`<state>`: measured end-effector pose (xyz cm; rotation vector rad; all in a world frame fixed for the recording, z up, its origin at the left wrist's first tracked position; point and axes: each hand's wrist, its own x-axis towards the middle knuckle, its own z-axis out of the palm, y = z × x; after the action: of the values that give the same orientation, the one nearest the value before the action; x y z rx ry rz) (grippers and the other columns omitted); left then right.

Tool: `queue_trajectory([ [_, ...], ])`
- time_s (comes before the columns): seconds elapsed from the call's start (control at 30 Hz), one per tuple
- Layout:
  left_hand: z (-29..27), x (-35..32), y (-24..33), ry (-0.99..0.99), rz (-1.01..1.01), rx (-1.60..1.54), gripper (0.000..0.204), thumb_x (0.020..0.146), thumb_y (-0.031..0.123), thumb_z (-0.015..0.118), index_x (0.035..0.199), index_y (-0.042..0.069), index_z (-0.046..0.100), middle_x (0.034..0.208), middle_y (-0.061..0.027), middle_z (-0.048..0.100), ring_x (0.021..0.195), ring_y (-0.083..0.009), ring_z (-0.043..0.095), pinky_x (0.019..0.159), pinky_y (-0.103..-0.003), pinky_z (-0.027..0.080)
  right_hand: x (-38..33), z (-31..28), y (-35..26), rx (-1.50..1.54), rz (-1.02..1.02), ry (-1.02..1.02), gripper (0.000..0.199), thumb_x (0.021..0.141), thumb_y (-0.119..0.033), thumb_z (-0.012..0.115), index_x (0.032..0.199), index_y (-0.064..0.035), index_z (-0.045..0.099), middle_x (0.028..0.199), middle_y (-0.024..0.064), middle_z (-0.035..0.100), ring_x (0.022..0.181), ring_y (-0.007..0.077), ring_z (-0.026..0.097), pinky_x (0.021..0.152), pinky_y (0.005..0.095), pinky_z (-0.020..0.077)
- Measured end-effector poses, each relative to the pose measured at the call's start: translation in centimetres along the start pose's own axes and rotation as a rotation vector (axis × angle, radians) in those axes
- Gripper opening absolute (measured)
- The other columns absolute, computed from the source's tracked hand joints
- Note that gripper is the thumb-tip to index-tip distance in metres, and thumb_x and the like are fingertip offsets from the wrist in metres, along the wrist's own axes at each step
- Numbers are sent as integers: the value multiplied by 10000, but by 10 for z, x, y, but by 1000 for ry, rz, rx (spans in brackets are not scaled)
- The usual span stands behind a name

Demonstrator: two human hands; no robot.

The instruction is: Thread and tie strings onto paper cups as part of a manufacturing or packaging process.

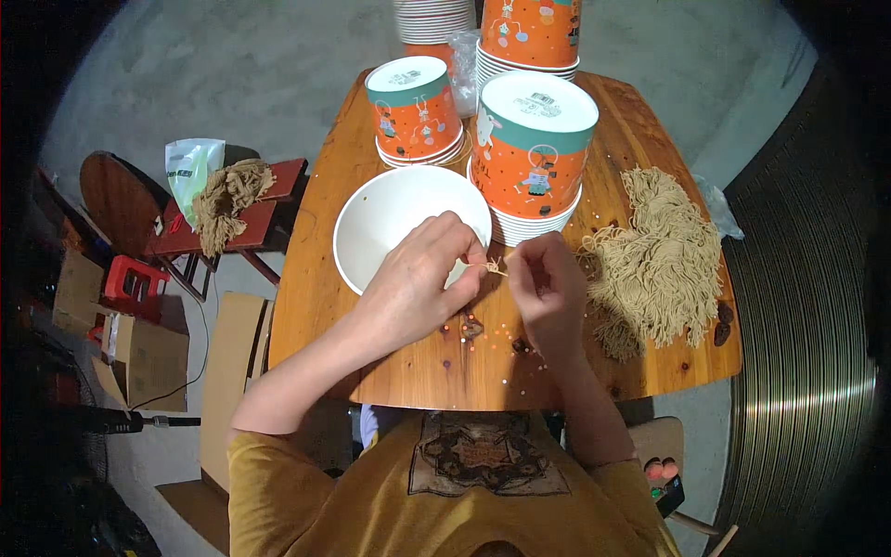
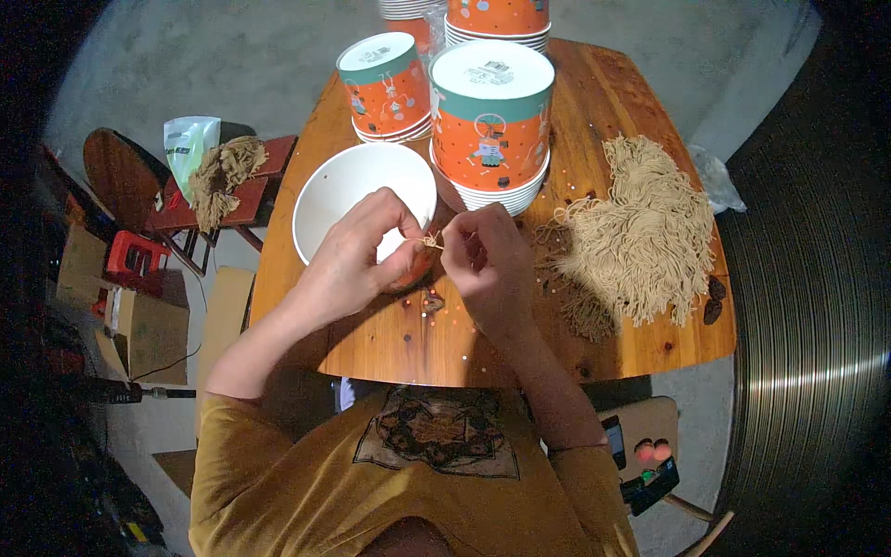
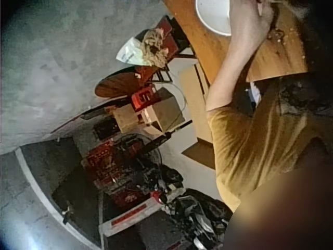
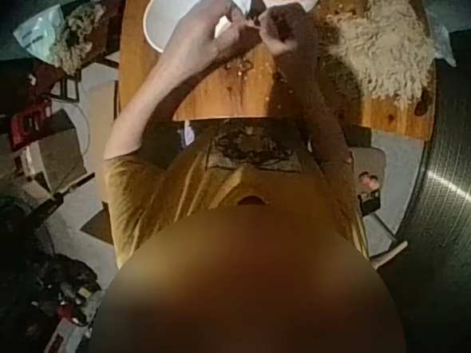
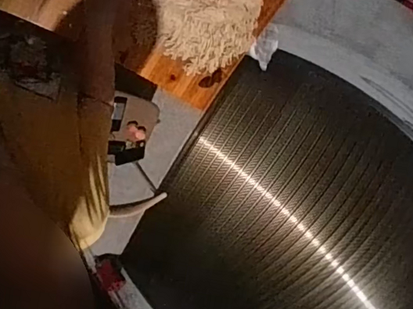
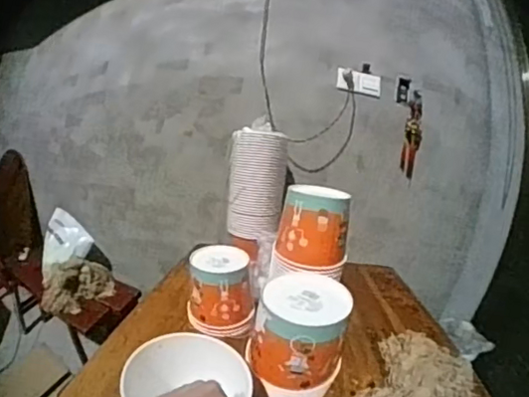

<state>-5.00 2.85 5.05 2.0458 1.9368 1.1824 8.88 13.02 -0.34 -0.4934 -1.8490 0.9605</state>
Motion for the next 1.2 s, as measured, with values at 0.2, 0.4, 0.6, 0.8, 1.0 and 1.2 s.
queue_trajectory([
  [0.2,0,1,3,-17,-19,-19,122,799,49,622,837,11,512,829,-120,514,828,-307,541,736,-399,446,-3,3,-13,-146,-124,9,142,755,5,664,824,-59,559,770,55,543,623,166,594,538,301,488],
  [0.4,1,1,1,-9,-1,-4,137,797,54,639,838,10,515,829,-123,514,827,-316,541,727,-403,449,-1,3,-12,-162,-158,-32,121,760,3,654,812,-58,564,762,60,542,614,170,589,543,305,494],
  [0.6,1,0,-1,-19,43,19,135,787,29,635,837,6,512,828,-127,511,824,-323,538,731,-407,446,0,3,-9,-12,-13,-44,108,777,17,640,816,-46,561,747,28,532,596,111,539,531,261,445],
  [0.8,1,0,-1,-15,44,26,134,782,17,630,840,6,510,828,-126,509,826,-321,537,740,-406,442,-1,2,6,175,78,13,106,795,24,630,829,-43,554,723,1,524,595,68,502,527,237,405],
  [1.0,1,0,0,-9,57,19,145,777,13,639,840,10,509,828,-121,511,826,-317,539,737,-404,443,-1,2,-10,-41,-43,-41,98,804,11,628,818,-39,545,711,31,543,576,87,510,525,247,415],
  [1.2,1,0,-2,-9,66,37,150,783,23,648,843,12,510,834,-122,514,830,-318,537,728,-405,444,-1,4,3,165,97,-3,95,831,-7,623,813,-39,535,700,7,534,584,61,490,530,236,405],
])
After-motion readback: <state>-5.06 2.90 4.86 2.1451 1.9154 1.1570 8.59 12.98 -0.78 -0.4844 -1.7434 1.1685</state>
